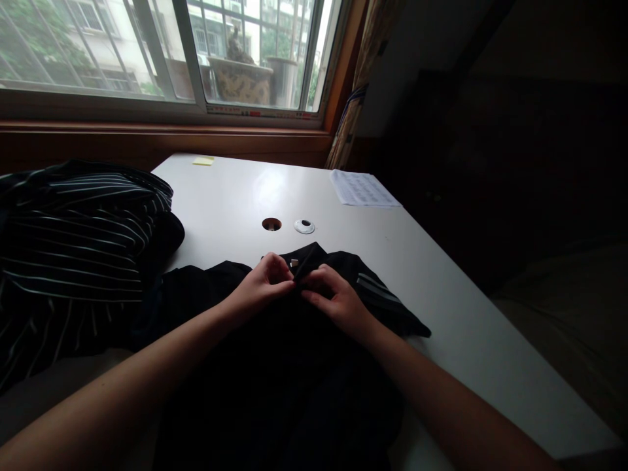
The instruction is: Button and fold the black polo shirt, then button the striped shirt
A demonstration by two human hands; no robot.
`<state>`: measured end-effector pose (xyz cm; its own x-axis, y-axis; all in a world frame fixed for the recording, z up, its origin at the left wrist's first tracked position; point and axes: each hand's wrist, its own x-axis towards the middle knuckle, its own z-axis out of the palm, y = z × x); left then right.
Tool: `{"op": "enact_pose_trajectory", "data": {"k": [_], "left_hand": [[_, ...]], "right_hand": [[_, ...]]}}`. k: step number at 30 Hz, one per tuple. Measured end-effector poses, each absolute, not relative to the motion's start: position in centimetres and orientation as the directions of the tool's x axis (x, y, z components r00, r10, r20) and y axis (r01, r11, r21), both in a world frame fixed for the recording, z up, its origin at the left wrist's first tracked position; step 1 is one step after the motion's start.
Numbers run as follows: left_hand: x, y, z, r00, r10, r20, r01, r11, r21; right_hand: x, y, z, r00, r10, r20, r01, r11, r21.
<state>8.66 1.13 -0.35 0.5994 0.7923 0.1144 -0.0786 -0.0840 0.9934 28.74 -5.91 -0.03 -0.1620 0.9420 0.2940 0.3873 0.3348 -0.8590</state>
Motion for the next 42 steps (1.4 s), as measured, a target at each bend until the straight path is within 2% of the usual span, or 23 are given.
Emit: {"op": "enact_pose_trajectory", "data": {"k": [11,18,22,28,36,42], "left_hand": [[9.0,0.7,-0.6,0.562,0.809,0.172,0.049,-0.24,0.969],[9.1,0.4,-0.4,0.51,0.837,0.198,0.233,-0.356,0.905],[9.0,0.6,-0.7,0.526,0.819,0.228,0.237,-0.399,0.886],[8.7,0.8,-0.9,0.566,0.735,0.372,0.224,-0.572,0.789],[8.4,0.2,0.1,0.627,0.708,0.325,0.284,-0.597,0.751],[8.3,0.2,-0.3,0.61,0.707,0.358,0.228,-0.589,0.775]], "right_hand": [[28.6,-5.8,0.4,-0.195,0.936,0.292,0.459,0.35,-0.817],[28.7,-5.7,-0.1,-0.248,0.913,0.324,0.48,0.406,-0.778],[28.8,-5.7,-0.1,-0.24,0.91,0.339,0.468,0.414,-0.781],[28.8,-5.8,0.2,-0.173,0.928,0.331,0.475,0.373,-0.797],[28.9,-5.9,-0.4,-0.065,0.978,0.199,0.374,0.209,-0.904],[28.9,-5.8,-0.7,-0.028,0.978,0.207,0.33,0.205,-0.922]]}}
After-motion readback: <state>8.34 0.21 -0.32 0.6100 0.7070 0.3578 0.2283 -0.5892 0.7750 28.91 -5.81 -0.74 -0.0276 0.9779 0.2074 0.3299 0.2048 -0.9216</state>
